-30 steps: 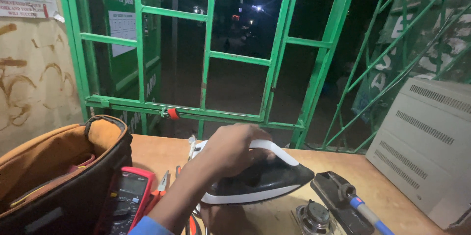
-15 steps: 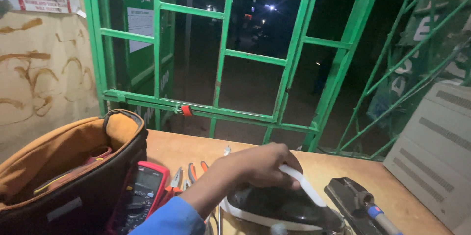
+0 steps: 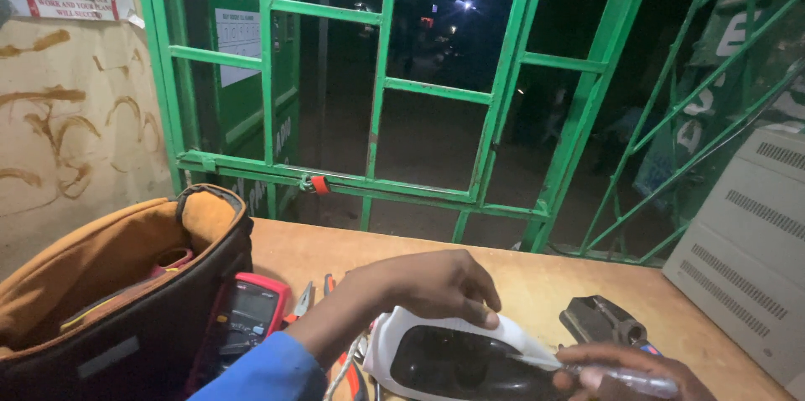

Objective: Unscrewing and prying apart the casing of an electric iron for repair.

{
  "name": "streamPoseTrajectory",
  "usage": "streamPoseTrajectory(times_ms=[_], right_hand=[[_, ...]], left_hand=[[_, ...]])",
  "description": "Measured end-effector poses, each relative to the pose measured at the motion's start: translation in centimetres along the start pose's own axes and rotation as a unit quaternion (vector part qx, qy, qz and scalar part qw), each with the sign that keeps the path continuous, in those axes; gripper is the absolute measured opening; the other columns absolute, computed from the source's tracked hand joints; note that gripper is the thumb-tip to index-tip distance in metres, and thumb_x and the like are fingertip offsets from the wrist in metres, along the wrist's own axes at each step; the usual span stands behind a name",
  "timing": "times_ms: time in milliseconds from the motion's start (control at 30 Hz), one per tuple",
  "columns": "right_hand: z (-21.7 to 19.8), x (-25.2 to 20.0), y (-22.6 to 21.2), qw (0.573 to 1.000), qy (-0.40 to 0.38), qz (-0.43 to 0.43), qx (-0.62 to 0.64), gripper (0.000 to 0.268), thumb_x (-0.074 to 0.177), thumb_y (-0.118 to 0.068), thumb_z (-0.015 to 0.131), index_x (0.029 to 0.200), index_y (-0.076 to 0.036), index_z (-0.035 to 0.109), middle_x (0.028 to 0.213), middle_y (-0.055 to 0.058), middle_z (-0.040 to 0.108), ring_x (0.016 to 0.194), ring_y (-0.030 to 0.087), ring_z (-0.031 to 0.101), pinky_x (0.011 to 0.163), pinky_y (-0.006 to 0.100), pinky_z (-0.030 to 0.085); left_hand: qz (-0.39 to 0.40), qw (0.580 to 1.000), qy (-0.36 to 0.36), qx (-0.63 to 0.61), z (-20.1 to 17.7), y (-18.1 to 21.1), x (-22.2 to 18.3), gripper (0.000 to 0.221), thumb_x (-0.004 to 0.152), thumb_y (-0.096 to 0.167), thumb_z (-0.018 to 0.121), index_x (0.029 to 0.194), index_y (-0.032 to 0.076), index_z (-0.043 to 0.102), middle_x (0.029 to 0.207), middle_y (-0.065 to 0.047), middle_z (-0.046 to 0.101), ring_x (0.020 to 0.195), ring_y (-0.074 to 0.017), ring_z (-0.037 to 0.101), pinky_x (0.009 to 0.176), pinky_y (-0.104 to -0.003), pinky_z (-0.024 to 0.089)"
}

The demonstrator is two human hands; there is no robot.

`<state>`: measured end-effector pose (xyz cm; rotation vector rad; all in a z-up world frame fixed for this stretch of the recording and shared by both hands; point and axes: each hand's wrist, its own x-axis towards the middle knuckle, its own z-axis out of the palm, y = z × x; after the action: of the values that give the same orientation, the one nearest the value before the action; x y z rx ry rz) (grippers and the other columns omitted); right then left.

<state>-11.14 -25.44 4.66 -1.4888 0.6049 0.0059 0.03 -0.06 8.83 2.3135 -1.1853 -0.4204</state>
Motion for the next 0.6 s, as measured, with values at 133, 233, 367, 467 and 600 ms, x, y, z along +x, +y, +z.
streamPoseTrajectory(times_ms=[133,233,367,467,600], right_hand=[[0.6,-1.0,-0.1,0.999,0.024,-0.029,0.006,0.038,0.104,0.005,0.06,0.13,0.027,0.075,0.113,0.051,0.076,0.097,0.061,0.066,0.089,0.062,0.046],[-3.8,4.9,1.4,0.987,-0.06,0.026,0.145,0.044,0.101,0.005,0.038,0.137,0.026,0.052,0.119,0.056,0.05,0.099,0.061,0.042,0.089,0.067,0.03],[-1.3,1.1,-0.1,0.995,0.078,-0.056,-0.023,0.037,0.11,-0.004,0.058,0.131,0.022,0.073,0.108,0.05,0.07,0.091,0.061,0.059,0.081,0.064,0.043],[-1.6,5.1,1.8,0.997,0.017,-0.054,0.046,0.034,0.104,0.027,0.047,0.135,0.029,0.06,0.123,0.057,0.059,0.112,0.072,0.055,0.093,0.077,0.038],[-4.9,17.2,6.9,0.912,-0.056,-0.142,-0.38,0.068,0.065,-0.021,0.109,0.126,-0.031,0.08,0.145,-0.006,0.068,0.138,0.016,0.06,0.123,0.037,0.032]], left_hand=[[0.015,0.999,0.045,-0.018,0.0,-2.8,-1.7,0.025,0.095,0.028,0.063,0.105,0.011,0.078,0.102,-0.001,0.079,0.09,-0.0142,0.068,0.08,-0.032,0.051],[0.032,0.993,0.113,-0.025,0.0,-5.9,-3.0,0.023,0.096,0.024,0.06,0.103,0.009,0.076,0.101,0.0,0.076,0.091,-0.0128,0.065,0.079,-0.031,0.048],[-0.025,0.981,0.148,-0.121,0.6,-7.4,-6.7,0.035,0.085,0.03,0.072,0.114,0.011,0.078,0.117,0.001,0.079,0.107,-0.009,0.07,0.093,-0.028,0.052],[-0.071,0.969,0.116,-0.206,1.3,-8.6,-8.3,0.063,0.06,0.019,0.089,0.121,0.014,0.073,0.11,0.004,0.072,0.096,-0.0087,0.064,0.079,-0.024,0.054],[-0.059,0.978,0.089,-0.179,1.7,-8.8,-9.3,0.07,0.045,0.009,0.086,0.113,0.015,0.071,0.105,-0.001,0.07,0.096,-0.017,0.067,0.081,-0.031,0.053]])
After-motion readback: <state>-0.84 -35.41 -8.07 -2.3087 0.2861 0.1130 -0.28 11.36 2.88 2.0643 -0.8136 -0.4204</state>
